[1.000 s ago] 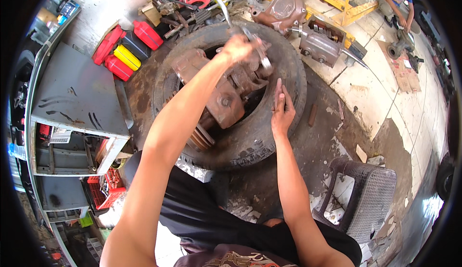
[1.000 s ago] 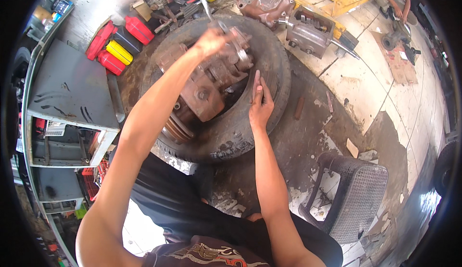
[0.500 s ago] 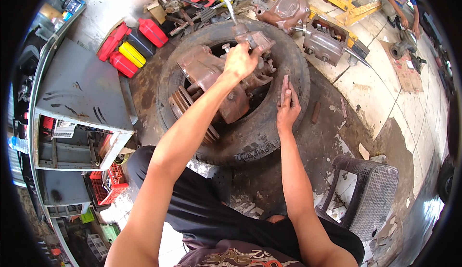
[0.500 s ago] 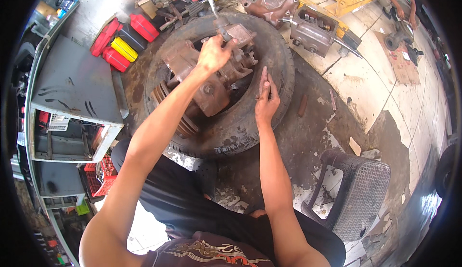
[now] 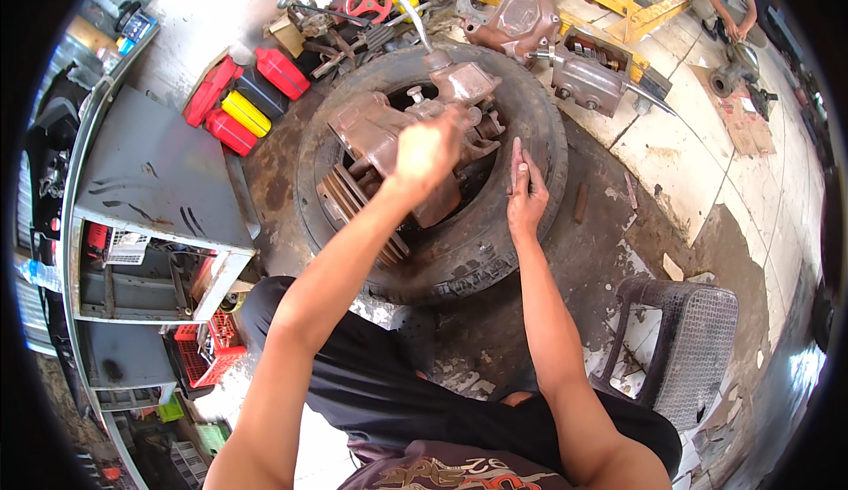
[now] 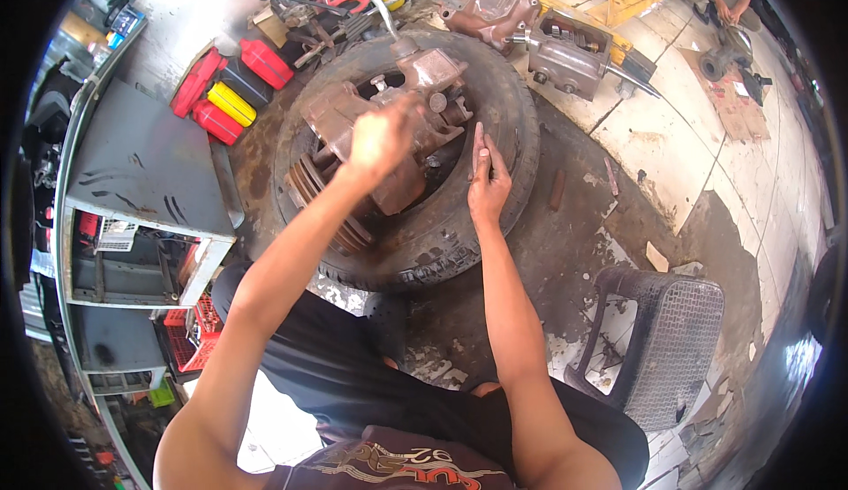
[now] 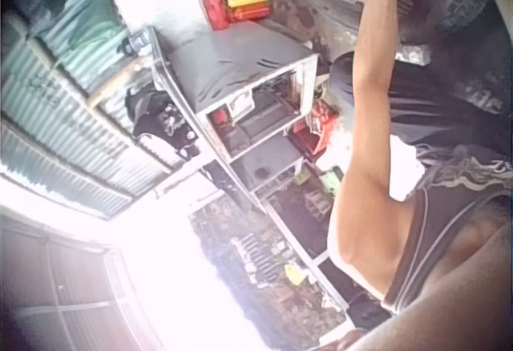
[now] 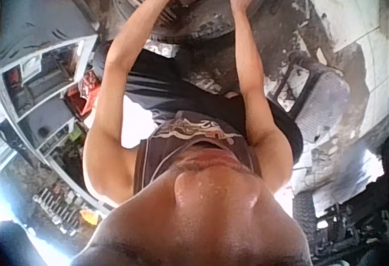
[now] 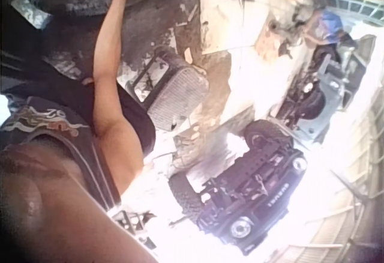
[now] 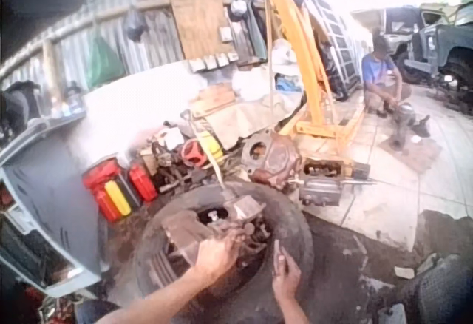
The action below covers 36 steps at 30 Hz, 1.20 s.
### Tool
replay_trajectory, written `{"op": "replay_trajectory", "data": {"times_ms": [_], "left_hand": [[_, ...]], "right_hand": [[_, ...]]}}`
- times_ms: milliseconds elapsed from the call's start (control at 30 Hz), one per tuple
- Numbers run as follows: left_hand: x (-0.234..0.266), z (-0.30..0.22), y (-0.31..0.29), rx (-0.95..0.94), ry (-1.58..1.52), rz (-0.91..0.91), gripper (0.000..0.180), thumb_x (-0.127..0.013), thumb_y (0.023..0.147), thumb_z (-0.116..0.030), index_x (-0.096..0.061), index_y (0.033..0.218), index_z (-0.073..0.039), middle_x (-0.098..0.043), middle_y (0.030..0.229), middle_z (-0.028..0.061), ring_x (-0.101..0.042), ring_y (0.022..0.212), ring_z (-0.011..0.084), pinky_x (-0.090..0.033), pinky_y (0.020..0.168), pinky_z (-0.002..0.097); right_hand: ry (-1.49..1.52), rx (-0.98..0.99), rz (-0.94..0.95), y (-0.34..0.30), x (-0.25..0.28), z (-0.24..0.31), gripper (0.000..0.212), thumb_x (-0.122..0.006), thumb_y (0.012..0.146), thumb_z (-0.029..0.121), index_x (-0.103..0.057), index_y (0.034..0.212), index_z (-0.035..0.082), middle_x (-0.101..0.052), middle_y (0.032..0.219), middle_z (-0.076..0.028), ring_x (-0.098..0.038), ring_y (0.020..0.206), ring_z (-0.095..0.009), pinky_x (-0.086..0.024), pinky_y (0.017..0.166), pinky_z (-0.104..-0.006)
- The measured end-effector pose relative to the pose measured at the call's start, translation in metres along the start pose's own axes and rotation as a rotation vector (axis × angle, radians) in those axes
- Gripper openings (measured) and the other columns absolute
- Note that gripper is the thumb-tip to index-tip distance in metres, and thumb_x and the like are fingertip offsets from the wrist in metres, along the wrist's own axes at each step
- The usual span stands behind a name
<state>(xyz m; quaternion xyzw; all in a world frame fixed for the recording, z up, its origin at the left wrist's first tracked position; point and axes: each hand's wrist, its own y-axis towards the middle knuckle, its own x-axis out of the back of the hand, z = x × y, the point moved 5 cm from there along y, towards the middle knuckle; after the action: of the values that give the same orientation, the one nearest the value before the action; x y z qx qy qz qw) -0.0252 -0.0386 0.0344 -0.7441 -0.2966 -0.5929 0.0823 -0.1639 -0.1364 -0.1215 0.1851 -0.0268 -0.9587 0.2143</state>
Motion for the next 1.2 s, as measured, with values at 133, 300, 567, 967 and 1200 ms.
{"op": "replay_trajectory", "data": {"times_ms": [133,300,567,967,1200], "left_hand": [[-0.081,-0.023,-0.068,-0.544,0.334,-0.087,0.021,-0.063,0.081,-0.009,-0.063,0.102,-0.006,-0.066,0.124,0.0204,-0.068,0.112,0.0362,-0.054,0.101,0.0416],[-0.1,-0.035,-0.1,-0.621,0.252,-0.018,0.027,-0.065,0.077,-0.011,-0.064,0.103,-0.005,-0.069,0.122,0.0212,-0.068,0.116,0.0311,-0.053,0.103,0.0413],[-0.081,-0.028,-0.056,-0.567,0.395,0.231,0.017,-0.061,0.084,-0.012,-0.063,0.1,-0.007,-0.07,0.122,0.0177,-0.069,0.114,0.0317,-0.055,0.101,0.0403],[0.06,0.05,-0.018,-0.139,-0.218,-0.31,0.013,-0.06,0.104,-0.02,-0.064,0.113,-0.011,-0.075,0.115,0.0113,-0.073,0.099,0.0339,-0.059,0.083,0.0431],[0.013,0.06,0.0,-0.024,-0.366,-0.19,0.019,-0.057,0.106,-0.019,-0.06,0.121,-0.008,-0.068,0.135,0.0119,-0.069,0.114,0.0358,-0.054,0.094,0.0403]], "right_hand": [[-0.132,-0.018,-0.018,0.002,0.002,-0.003,0.047,-0.055,0.109,0.028,-0.058,0.139,-0.008,-0.069,0.132,-0.011,-0.065,0.097,-0.009,-0.046,0.063,-0.0224],[0.092,0.019,-0.04,0.003,0.006,0.001,0.046,-0.056,0.109,0.025,-0.057,0.138,-0.01,-0.068,0.134,-0.011,-0.066,0.104,-0.009,-0.047,0.063,-0.0214],[-0.1,0.034,-0.02,0.009,0.008,-0.015,0.044,-0.059,0.107,0.027,-0.06,0.14,-0.002,-0.073,0.118,-0.009,-0.066,0.085,-0.016,-0.053,0.068,-0.0329],[-0.585,0.266,0.276,-0.033,-0.036,0.005,0.032,-0.063,0.098,0.005,-0.068,0.129,0.005,-0.071,0.107,-0.019,-0.071,0.096,-0.037,-0.056,0.085,-0.0404],[-0.511,0.251,0.191,-0.022,-0.041,0.001,0.036,-0.059,0.095,-0.004,-0.069,0.128,0.008,-0.069,0.107,-0.017,-0.07,0.094,-0.038,-0.057,0.081,-0.0439]]}}
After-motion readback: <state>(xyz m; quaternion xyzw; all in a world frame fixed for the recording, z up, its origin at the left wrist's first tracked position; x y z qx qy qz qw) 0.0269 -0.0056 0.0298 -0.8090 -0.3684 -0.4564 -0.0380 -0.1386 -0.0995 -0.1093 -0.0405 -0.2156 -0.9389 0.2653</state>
